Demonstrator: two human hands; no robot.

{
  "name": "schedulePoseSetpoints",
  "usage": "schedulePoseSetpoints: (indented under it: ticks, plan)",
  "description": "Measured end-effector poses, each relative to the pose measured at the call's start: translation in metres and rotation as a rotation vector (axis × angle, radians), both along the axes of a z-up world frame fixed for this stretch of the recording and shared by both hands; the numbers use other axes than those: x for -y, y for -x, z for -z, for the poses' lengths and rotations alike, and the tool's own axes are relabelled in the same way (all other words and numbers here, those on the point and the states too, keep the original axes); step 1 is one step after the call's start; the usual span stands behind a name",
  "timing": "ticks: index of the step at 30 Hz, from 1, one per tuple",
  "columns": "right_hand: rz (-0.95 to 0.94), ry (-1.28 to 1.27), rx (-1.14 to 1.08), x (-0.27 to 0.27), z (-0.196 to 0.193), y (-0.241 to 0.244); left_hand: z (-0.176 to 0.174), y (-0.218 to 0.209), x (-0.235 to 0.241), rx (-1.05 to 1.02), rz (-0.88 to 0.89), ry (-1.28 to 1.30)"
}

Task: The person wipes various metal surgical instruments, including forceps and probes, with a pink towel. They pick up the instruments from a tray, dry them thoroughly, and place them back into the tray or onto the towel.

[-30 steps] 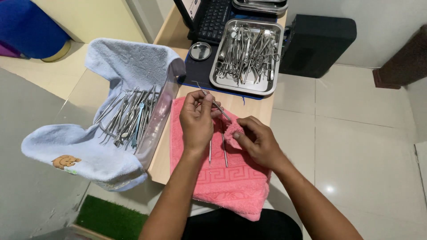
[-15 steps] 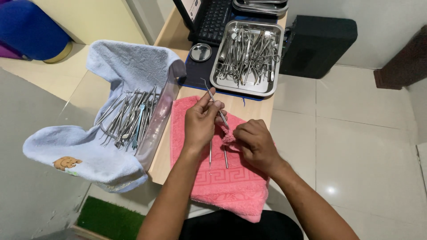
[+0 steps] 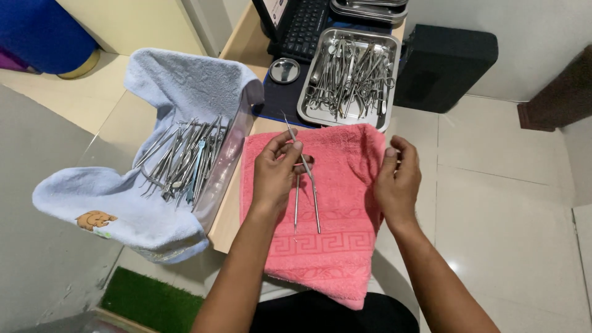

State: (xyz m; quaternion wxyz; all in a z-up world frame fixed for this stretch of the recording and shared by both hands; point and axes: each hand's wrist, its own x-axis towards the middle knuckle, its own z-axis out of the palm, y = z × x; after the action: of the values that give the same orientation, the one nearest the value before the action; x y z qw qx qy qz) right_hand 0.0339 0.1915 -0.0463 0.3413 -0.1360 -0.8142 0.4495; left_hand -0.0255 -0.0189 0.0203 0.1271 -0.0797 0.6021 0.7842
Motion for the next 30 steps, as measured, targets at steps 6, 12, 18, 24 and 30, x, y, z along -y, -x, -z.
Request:
schedulePoseSetpoints:
  ticks: [6, 12, 18, 24, 30]
  plan:
    - [-0.333, -0.182, 0.006, 0.039, -0.034, -0.021, 0.057, 0.004, -0.013, -0.183, 0.095, -0.045]
    - [-0.489, 0.373, 0.348, 0.049, -0.028, -0.007, 0.031, -0.009, -0.018, -0.090, 0.154, 0.025]
    - [-0.576, 0.256, 0.376, 0.046, -0.024, 0.011, 0.058, 0.000, -0.005, -0.186, 0.154, 0.026]
    - [-0.287, 0.235, 0.443, 0.014, -0.032, 0.083, 0.047, -0.022, 0.008, -0.906, 0.075, 0.692]
    - [-0.106, -0.056, 0.331, -0.013, -0.008, 0.179, 0.057, -0.018, 0.007, -0.995, 0.040, 0.801]
